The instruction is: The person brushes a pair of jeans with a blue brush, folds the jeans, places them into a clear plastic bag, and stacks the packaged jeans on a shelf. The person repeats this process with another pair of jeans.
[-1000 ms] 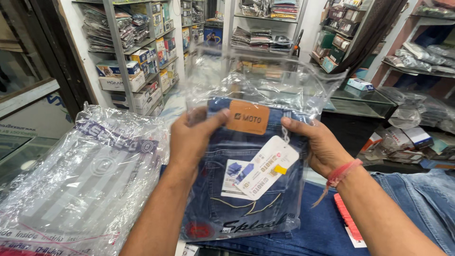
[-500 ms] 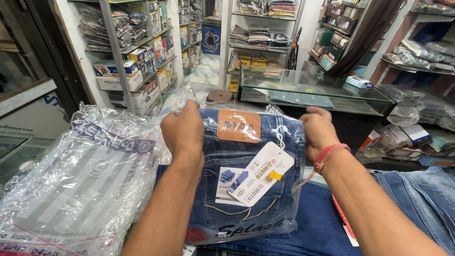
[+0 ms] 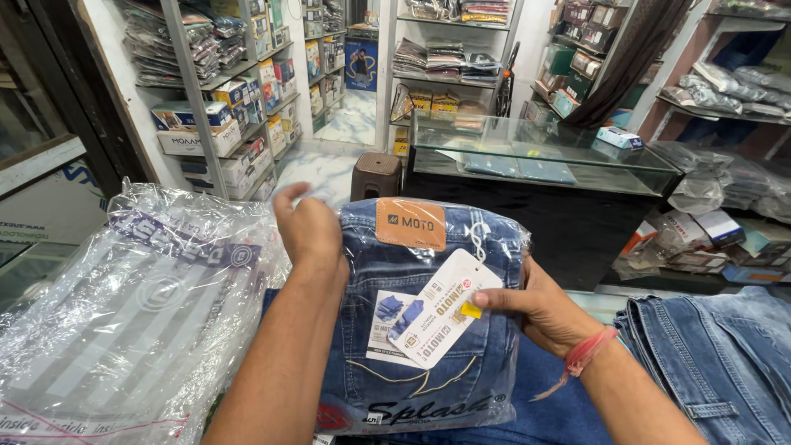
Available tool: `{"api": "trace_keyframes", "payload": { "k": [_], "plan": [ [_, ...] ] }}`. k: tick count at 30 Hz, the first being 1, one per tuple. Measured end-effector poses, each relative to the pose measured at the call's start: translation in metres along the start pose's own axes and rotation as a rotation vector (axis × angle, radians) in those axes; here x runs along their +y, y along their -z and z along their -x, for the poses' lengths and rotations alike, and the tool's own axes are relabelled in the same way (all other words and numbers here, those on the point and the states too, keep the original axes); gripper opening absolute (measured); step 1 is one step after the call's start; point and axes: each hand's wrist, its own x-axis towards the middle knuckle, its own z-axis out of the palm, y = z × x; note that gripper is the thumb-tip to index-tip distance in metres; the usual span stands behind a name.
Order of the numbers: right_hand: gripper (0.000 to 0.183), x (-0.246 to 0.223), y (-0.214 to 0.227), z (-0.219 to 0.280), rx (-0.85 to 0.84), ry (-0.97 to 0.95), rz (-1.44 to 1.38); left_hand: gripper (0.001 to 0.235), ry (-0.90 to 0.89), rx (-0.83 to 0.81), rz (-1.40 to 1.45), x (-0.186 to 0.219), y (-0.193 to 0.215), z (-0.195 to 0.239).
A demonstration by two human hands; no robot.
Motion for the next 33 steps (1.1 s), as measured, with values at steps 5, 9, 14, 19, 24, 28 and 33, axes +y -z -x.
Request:
{"api": "trace_keyframes", "payload": {
  "k": [5,9,14,19,24,28,33],
  "plan": [
    [0.057,0.004,-0.014,-0.005,0.158,0.174,0.137,0.033,0.125,-0.135,-0.370,0.009,0.018,-0.002],
    [0.051,0.019,-0.019,-0.013,0.260,0.296,0.016,0.062,0.114,-0.391,-0.650,0.013,0.050,0.004],
    [0.053,0.029,-0.022,-0.035,0.475,0.224,0.058,0.080,-0.115,-0.651,-0.557,-0.018,0.069,0.035],
    [0.077,0.034,-0.013,-0.064,0.658,0.063,0.286,0.082,-0.244,-0.314,-1.016,-0.034,0.056,0.034],
    [0.113,0.070,0.008,-0.080,0.569,-0.133,0.757,0.077,-0.008,-0.257,-1.203,-0.067,0.057,0.044],
    [0.111,0.115,0.011,-0.072,0.354,-0.115,0.906,0.082,0.063,-0.270,-1.345,-0.094,0.068,0.047],
    [0.088,0.136,-0.005,-0.059,0.451,-0.151,1.115,0.105,0.126,-0.369,-1.373,-0.099,0.062,0.048]
  ]
}}
